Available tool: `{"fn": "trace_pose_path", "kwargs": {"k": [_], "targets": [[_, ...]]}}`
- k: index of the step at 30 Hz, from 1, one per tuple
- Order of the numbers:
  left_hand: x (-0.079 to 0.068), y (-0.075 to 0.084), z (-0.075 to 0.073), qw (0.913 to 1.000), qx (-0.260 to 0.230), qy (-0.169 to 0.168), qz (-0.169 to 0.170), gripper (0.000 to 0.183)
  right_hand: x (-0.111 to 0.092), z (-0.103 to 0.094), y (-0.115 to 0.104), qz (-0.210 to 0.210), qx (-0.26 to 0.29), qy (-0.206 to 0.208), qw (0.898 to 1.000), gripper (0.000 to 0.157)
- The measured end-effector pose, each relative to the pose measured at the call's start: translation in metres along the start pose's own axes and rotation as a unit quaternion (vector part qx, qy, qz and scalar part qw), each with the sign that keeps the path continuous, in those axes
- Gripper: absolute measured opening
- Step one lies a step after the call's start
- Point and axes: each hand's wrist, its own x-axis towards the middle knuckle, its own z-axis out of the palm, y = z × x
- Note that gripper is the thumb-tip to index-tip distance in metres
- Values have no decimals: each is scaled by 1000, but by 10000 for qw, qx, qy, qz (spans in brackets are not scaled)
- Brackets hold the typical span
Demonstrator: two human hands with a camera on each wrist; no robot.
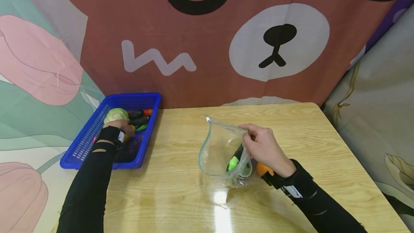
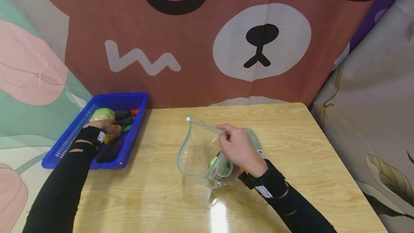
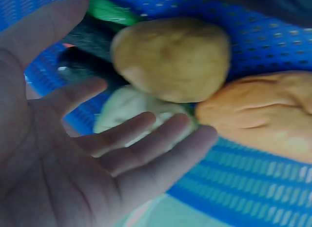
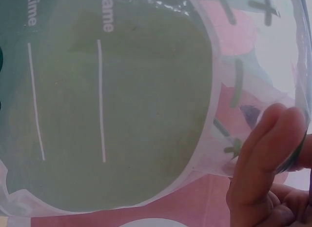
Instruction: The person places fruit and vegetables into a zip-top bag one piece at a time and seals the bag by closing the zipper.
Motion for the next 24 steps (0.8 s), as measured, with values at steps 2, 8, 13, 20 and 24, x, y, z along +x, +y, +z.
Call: {"fn": "trace_pose_path", "kwargs": {"k": [2, 8, 13, 20, 24], "targets": [[-1, -3, 4, 10000, -14, 32, -35, 49, 0, 0, 0, -5, 4, -9, 10000, 30], [-2, -12, 12, 9997, -23, 232, 34, 34, 1, 1, -1, 15, 50, -25, 10000, 31], [0, -13, 18, 9995, -72, 312, -64, 38, 1, 1, -1, 69, 88, -20, 9999, 31], [2, -16, 25, 9995, 3, 321, -82, 56, 1, 1, -1, 97, 21, 7, 10000, 31], [5, -15, 25, 9994, 66, 338, -6, 53, 1, 0, 0, 78, 0, 19, 10000, 31]]}}
